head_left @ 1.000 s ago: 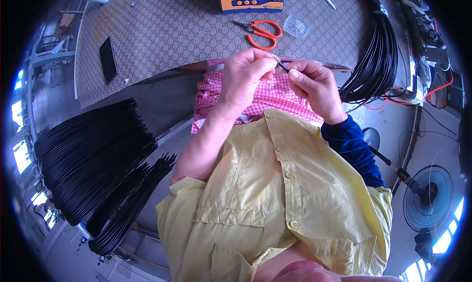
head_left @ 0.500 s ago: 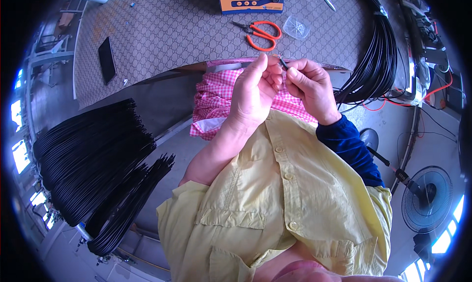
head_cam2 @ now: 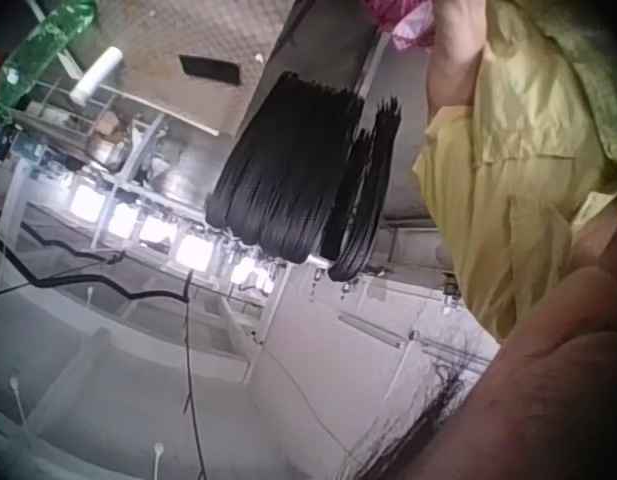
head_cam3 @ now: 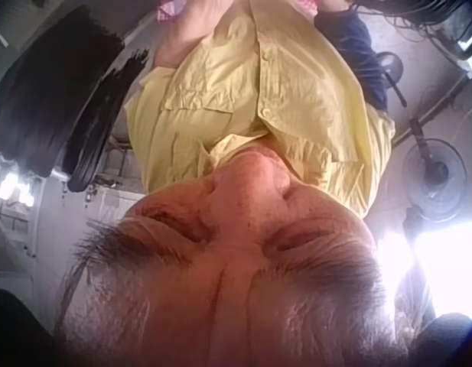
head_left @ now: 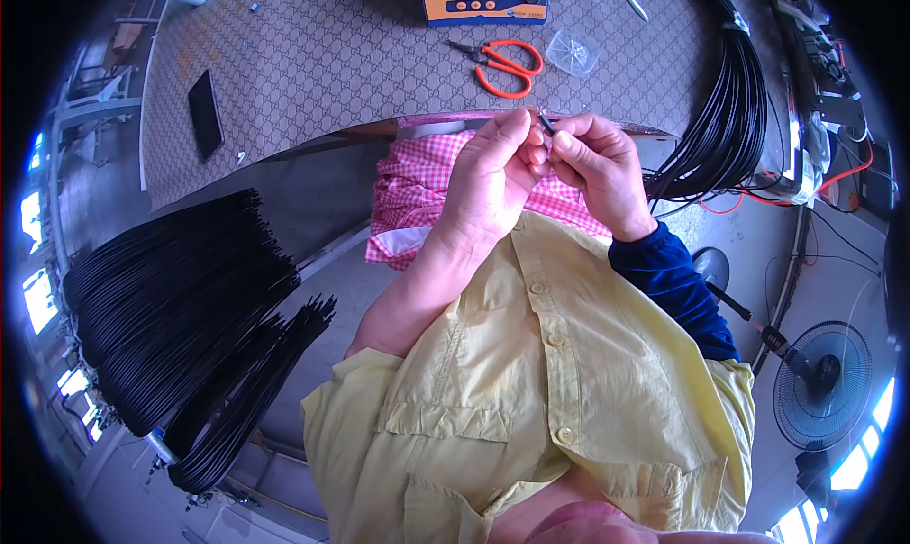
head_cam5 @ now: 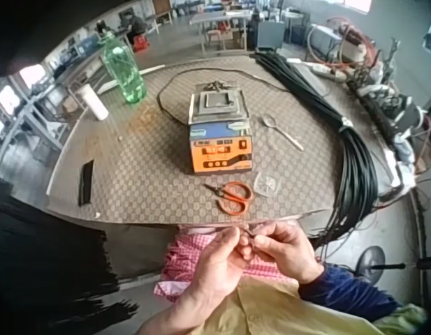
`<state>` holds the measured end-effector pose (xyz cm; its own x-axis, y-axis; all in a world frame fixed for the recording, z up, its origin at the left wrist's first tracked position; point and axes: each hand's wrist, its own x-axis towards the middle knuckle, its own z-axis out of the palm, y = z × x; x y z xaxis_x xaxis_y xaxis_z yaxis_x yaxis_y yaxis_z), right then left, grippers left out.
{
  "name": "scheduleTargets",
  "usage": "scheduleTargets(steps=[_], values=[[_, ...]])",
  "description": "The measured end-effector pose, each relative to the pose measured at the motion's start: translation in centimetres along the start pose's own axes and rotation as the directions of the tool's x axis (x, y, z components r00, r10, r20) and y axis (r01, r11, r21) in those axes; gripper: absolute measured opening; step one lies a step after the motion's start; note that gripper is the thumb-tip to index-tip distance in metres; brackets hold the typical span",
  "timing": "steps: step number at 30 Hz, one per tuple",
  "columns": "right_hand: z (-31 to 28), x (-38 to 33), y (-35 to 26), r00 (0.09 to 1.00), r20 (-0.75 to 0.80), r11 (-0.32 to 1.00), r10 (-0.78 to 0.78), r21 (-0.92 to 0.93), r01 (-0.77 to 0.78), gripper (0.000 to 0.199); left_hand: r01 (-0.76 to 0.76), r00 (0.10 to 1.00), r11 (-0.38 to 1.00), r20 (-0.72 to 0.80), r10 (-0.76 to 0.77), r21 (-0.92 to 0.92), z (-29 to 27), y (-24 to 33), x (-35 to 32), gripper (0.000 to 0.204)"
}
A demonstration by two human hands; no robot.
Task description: Processing electrical wires using a bench-top wire stripping or crimping machine.
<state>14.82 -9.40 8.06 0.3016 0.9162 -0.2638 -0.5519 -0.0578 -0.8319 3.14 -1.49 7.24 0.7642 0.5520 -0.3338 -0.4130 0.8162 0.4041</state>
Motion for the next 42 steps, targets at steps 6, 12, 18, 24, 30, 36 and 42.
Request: scheduleTargets(steps=[6, 12, 18, 24, 30, 36, 42], values=[[-0.3, 0.0, -0.4, 0.999, 0.053, 1.000, 0.012, 0.008, -0.013, 0.010, 0.049, 0.999, 0.997, 0.017, -0.048, -0.065, -0.4, 0.3, 0.3, 0.024], [-0.2, 0.0, -0.3, 0.999, 0.037, 0.999, -0.005, 0.032, 0.004, 0.010, 0.069, 0.997, 0.995, 0.043, -0.066, -0.078, -0.4, 0.3, 0.3, 0.024], [-0.3, 0.1, -0.1, 1.000, 0.010, 1.000, 0.002, 0.011, -0.002, 0.010, 0.051, 0.997, 0.996, 0.060, -0.046, -0.074, -0.3, 0.2, 0.2, 0.022], [0.0, 0.1, -0.2, 1.000, 0.013, 1.000, -0.009, 0.022, 0.009, 0.009, 0.001, 1.000, 1.000, 0.008, -0.001, -0.003, -0.4, 0.2, 0.2, 0.016], [-0.3, 0.3, 0.3, 1.000, -0.014, 0.999, -0.018, -0.036, 0.017, 0.008, -0.094, 0.992, 0.960, -0.060, 0.113, 0.263, 0.2, 1.2, -0.2, 0.014], [0.0, 0.3, 0.2, 0.999, -0.024, 0.997, -0.033, -0.066, 0.031, 0.007, -0.149, 0.975, 0.896, -0.090, 0.205, 0.419, 0.5, 1.5, -0.4, 0.014], [0.0, 0.5, 1.1, 0.992, -0.076, 0.994, -0.104, -0.050, 0.100, 0.008, -0.174, 0.966, 0.965, -0.156, 0.205, 0.196, 1.0, 0.1, 0.1, 0.009]])
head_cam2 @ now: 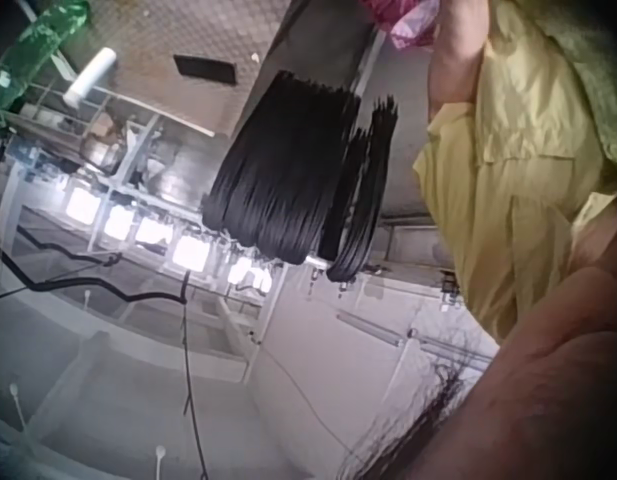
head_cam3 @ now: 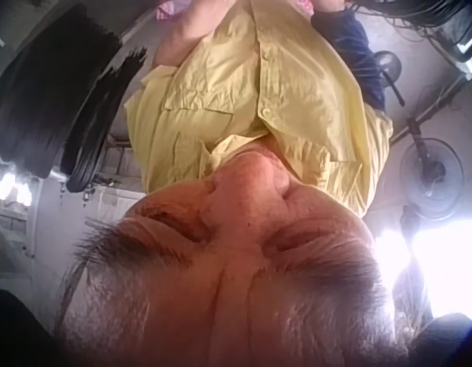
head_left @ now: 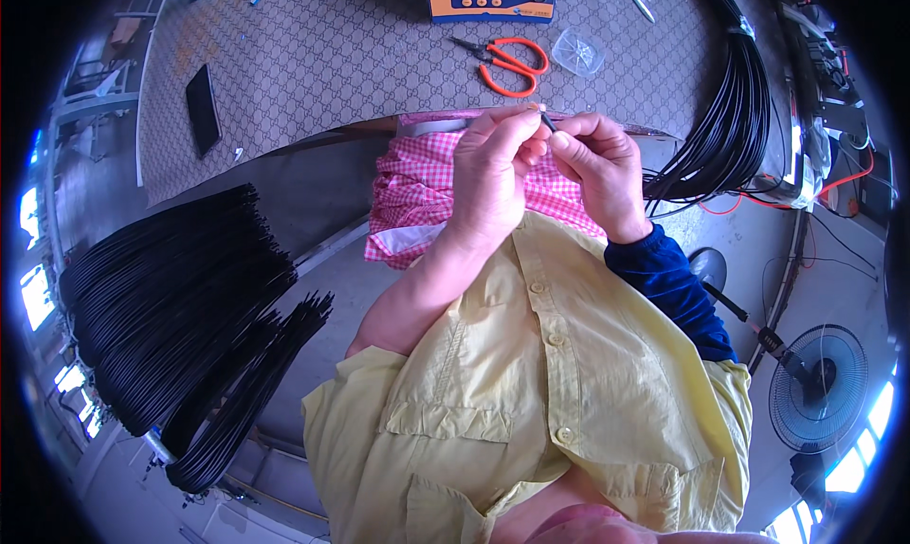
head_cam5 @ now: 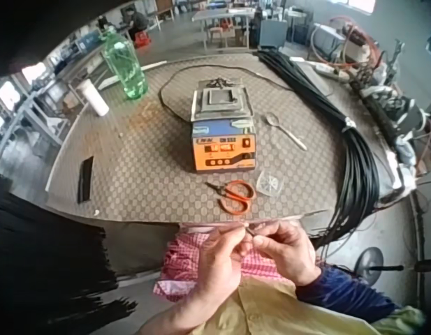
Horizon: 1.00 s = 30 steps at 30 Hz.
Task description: Processing electrical wires using a bench-top wire stripping or crimping machine.
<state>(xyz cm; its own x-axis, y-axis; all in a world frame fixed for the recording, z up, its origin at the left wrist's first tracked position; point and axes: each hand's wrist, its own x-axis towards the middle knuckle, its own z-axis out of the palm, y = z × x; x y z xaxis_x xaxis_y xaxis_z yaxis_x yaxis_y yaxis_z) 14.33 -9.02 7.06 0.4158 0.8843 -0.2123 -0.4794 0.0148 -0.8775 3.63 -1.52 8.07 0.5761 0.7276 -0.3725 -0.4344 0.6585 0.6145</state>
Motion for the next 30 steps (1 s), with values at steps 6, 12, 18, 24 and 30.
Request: scheduleTargets(steps=[6, 12, 18, 24, 30], values=[[0.6, 0.0, 0.1, 0.999, -0.039, 0.994, -0.004, 0.107, 0.008, 0.007, 0.134, 0.991, 0.965, 0.028, -0.131, -0.224, 0.6, -0.3, 0.1, 0.007], [-0.3, 0.2, -0.1, 0.993, 0.048, 0.989, 0.110, 0.091, -0.114, 0.010, 0.087, 0.996, 0.988, 0.006, -0.087, -0.129, 0.3, -0.4, 0.4, 0.009], [-0.4, 0.4, -0.8, 0.987, 0.020, 0.985, 0.158, 0.063, -0.159, 0.010, 0.143, 0.988, 0.971, 0.086, -0.128, -0.194, 0.0, -0.8, 0.6, 0.009], [-0.8, 1.2, -1.9, 0.999, -0.033, 0.990, 0.032, -0.137, -0.036, 0.008, 0.160, 0.987, 0.965, -0.002, -0.164, -0.206, 0.6, -0.4, 0.5, 0.011], [-4.2, 4.1, -4.9, 0.995, -0.015, 0.708, -0.103, -0.704, 0.063, 0.008, 0.155, 0.988, 0.981, 0.003, -0.155, -0.118, -2.9, -0.9, 1.5, 0.011]])
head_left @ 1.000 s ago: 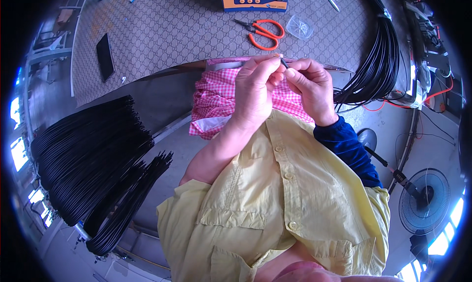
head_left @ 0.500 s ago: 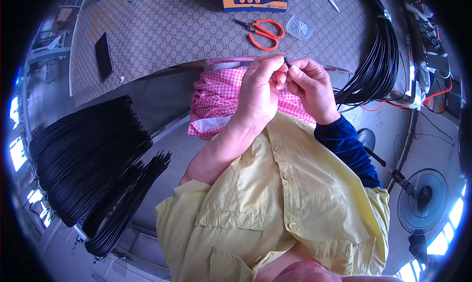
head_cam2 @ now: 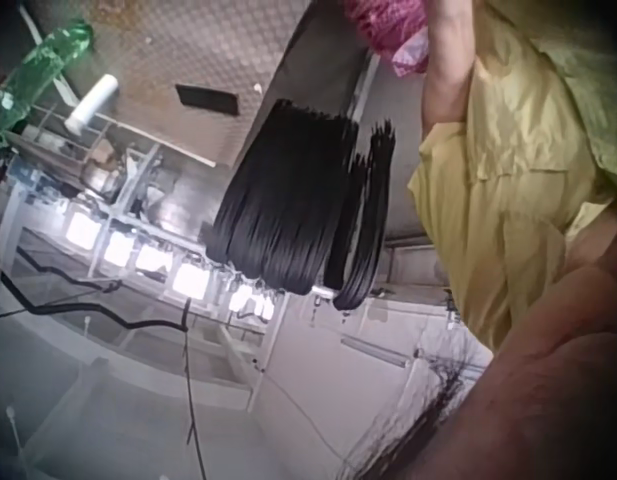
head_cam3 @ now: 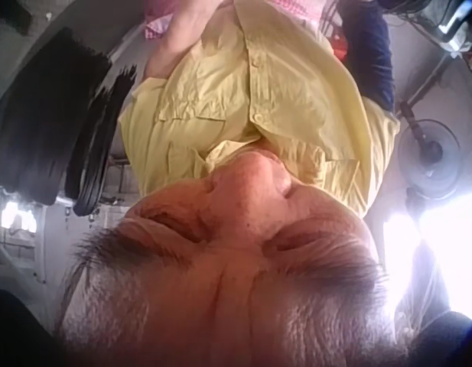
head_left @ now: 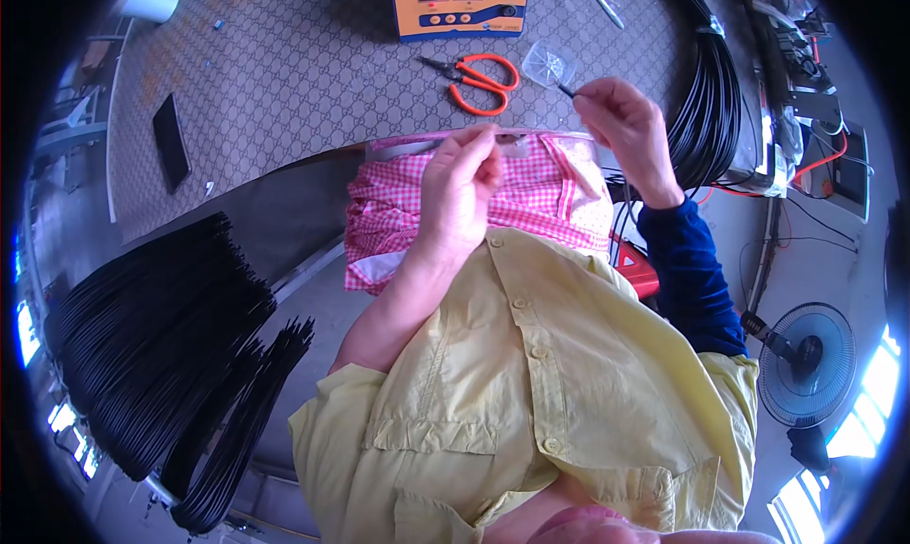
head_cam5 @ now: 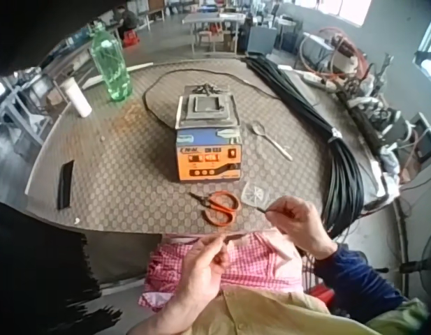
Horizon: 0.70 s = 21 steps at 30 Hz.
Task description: Processing electrical wires using a bench-top wire stripping or crimping machine.
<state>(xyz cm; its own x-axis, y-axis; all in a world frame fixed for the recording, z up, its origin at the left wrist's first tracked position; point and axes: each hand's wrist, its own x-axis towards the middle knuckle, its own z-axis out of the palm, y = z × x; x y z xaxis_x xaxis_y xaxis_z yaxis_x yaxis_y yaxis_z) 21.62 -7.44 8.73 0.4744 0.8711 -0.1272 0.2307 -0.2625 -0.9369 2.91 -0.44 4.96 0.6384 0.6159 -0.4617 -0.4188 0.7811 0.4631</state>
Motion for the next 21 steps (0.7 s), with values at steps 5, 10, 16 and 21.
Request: scheduleTargets(steps=[5, 10, 16, 21], values=[[-2.5, 3.4, 1.5, 0.975, 0.004, 0.836, -0.222, -0.514, 0.192, 0.011, 0.036, 0.998, 0.995, -0.060, -0.030, 0.090, -2.4, 0.4, 0.3, 0.011], [-2.8, 5.9, 2.3, 0.940, 0.150, 0.587, -0.308, -0.748, 0.312, 0.010, 0.064, 0.994, 0.993, -0.090, -0.055, 0.103, -4.2, 0.4, 0.5, 0.011], [-2.0, 7.0, 2.3, 0.956, 0.200, 0.422, -0.215, -0.864, 0.276, 0.010, 0.075, 0.993, 0.990, -0.097, -0.064, 0.115, -5.2, 0.5, 0.6, 0.012], [-2.2, 7.4, 2.4, 0.949, 0.227, 0.420, -0.218, -0.856, 0.301, 0.009, 0.087, 0.993, 0.990, -0.094, -0.076, 0.114, -5.3, 0.5, 0.5, 0.012]])
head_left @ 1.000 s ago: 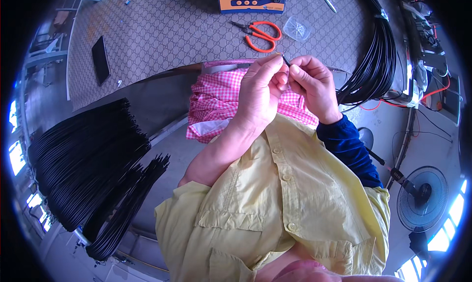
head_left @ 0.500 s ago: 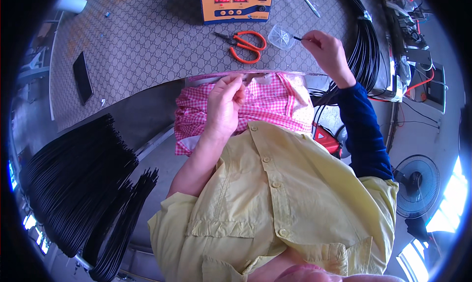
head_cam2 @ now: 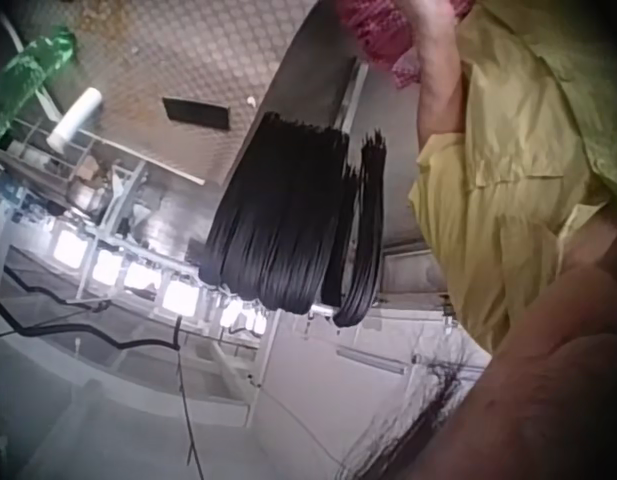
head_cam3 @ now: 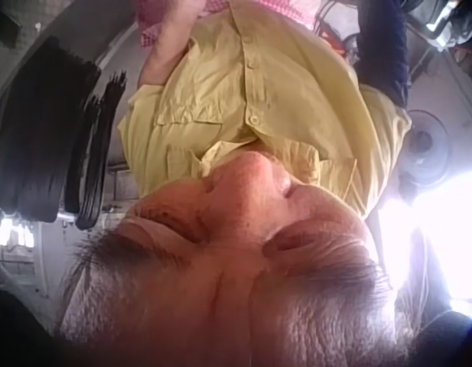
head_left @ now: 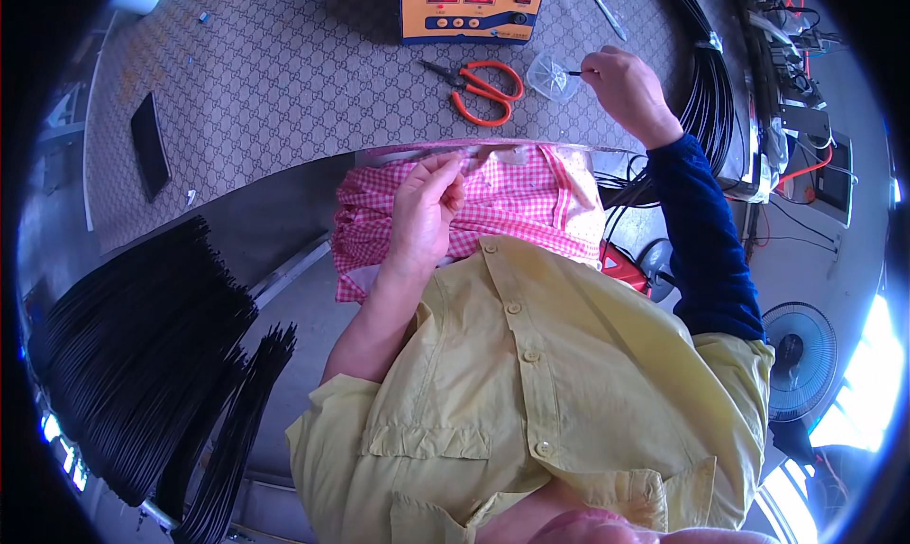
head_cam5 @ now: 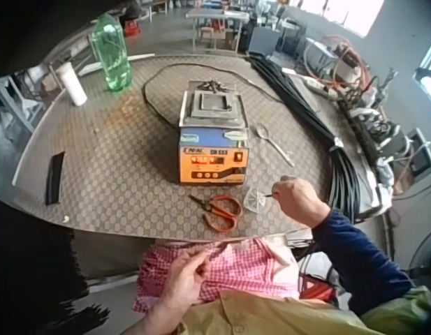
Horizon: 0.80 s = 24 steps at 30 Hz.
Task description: Processing electrical wires using a bench-top wire stripping or crimping machine.
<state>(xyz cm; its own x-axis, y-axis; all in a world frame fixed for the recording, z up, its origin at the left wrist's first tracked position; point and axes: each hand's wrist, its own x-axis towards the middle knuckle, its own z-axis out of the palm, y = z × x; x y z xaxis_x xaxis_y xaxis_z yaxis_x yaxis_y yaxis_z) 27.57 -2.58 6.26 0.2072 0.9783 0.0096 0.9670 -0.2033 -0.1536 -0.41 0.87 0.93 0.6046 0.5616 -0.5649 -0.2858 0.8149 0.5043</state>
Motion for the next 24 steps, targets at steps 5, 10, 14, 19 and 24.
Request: scheduleTargets(steps=[5, 10, 14, 19, 24], values=[[-1.4, -0.6, 0.3, 0.996, -0.041, 0.991, -0.084, 0.100, 0.088, 0.010, 0.008, 1.000, 1.000, 0.000, -0.008, -0.010, -0.4, 0.0, 0.0, 0.011], [-1.5, -1.2, 0.3, 0.995, -0.069, 0.974, -0.073, 0.208, 0.086, 0.012, 0.017, 1.000, 1.000, -0.015, -0.016, 0.006, -0.4, -0.1, 0.0, 0.010], [-0.9, -1.2, 0.8, 0.998, -0.031, 0.969, -0.055, 0.241, 0.061, 0.011, 0.027, 0.999, 1.000, -0.030, -0.027, -0.015, -0.4, -0.1, -0.1, 0.011], [-0.4, -0.7, 1.1, 0.998, 0.055, 0.982, -0.020, 0.191, 0.009, 0.010, 0.014, 0.999, 1.000, -0.050, -0.015, -0.024, -0.1, -0.2, -0.3, 0.009], [0.0, -0.2, 1.0, 0.994, 0.110, 0.994, -0.015, 0.107, 0.003, 0.011, 0.030, 0.998, 0.999, -0.054, -0.031, -0.023, -0.4, -0.3, -0.3, 0.009]])
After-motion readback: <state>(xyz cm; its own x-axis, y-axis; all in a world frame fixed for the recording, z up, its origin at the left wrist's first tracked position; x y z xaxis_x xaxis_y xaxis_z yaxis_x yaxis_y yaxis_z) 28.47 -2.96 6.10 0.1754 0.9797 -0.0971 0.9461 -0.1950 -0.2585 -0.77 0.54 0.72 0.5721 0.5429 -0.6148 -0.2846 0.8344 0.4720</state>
